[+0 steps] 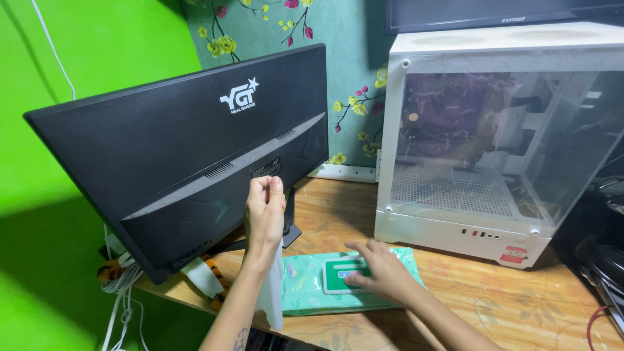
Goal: The person takes a wet wipe from a package and uses it to wipe the back casing and stand of a computer monitor.
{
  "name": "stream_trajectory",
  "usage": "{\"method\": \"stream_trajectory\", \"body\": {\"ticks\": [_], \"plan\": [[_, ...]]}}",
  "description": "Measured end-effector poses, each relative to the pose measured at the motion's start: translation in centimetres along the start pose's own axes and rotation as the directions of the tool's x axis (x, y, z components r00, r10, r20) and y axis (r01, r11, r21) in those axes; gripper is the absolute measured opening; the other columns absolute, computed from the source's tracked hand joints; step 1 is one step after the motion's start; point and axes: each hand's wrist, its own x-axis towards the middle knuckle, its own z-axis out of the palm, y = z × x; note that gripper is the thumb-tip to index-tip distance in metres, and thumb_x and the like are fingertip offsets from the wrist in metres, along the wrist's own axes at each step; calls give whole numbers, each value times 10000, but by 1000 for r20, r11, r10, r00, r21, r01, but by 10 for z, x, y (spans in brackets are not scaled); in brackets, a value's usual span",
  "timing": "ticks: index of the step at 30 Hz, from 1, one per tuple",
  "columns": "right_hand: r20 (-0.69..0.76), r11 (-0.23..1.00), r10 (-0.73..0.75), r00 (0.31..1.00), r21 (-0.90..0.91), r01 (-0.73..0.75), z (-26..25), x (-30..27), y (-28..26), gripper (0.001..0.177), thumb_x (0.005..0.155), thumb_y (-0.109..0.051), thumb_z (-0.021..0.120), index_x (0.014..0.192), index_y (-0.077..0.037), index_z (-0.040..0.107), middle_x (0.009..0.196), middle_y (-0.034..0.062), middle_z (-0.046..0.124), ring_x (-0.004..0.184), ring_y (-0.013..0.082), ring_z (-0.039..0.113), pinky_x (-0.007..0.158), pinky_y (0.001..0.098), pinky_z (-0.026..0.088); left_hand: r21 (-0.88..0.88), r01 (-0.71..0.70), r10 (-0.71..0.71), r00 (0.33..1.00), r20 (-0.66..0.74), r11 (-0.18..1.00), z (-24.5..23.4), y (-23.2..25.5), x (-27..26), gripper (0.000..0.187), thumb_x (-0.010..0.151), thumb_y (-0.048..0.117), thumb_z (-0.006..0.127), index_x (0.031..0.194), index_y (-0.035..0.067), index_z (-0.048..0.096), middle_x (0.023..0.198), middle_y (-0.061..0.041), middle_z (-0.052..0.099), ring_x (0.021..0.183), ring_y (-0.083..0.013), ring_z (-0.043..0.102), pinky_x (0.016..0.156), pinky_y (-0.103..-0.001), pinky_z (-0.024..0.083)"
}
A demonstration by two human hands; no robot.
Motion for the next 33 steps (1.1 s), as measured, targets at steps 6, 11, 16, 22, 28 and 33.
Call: {"method": "stream_trajectory", "body": {"ticks": [6,11,16,22,28,33], "plan": [[76,989,-122,990,-77,128,5,10,7,725,871,-555,776,1497,-298,515,1456,117,488,1370,307,382,1065,575,317,9,37,-38,995,90,999,11,3,-2,233,1007,316,529,1002,89,579,721,38,490,633,-52,429,564,-247,384],[354,965,260,899,-140,-224,-19,22,-2,926,648,-621,885,1396,-198,540,1320,126,648,1260,272,595,1058,410,441,57,57,-63,992,107,997,20,-5,-9,232,975,321,567,994,92,603,718,30,502,622,-63,429,552,-262,373],[323,919,268,908,197,-341,-19,11,29,805,624,-495,938,1272,-138,622,1142,135,766,1101,254,721,971,361,532,121,61,-77,989,129,991,21,-14,-8,263,968,351,547,1005,97,603,740,12,537,652,-87,465,609,-282,413],[331,893,446,831,-106,-437,-69,-6,70,871,610,-451,989,1367,-227,620,1293,118,683,1239,262,638,1063,376,497,-128,198,-151,940,306,972,12,-13,-6,308,846,156,485,1135,96,576,834,-28,393,752,-134,363,689,-292,334],[103,941,-38,994,339,0,-51,-3,11,956,665,-445,921,1486,-217,487,1268,64,674,1195,197,633,1004,378,481,-482,146,38,936,351,864,34,-3,5,425,746,-33,504,1158,60,546,1038,-72,476,880,-127,453,802,-285,415],[98,354,-36,995,932,-79,-33,21,-29,459,933,-297,745,1261,16,675,1157,227,681,1003,322,606,863,497,443,-476,-7,48,996,75,880,24,-13,10,250,858,13,666,1073,73,555,963,-52,583,843,-130,591,735,-286,512]]}}
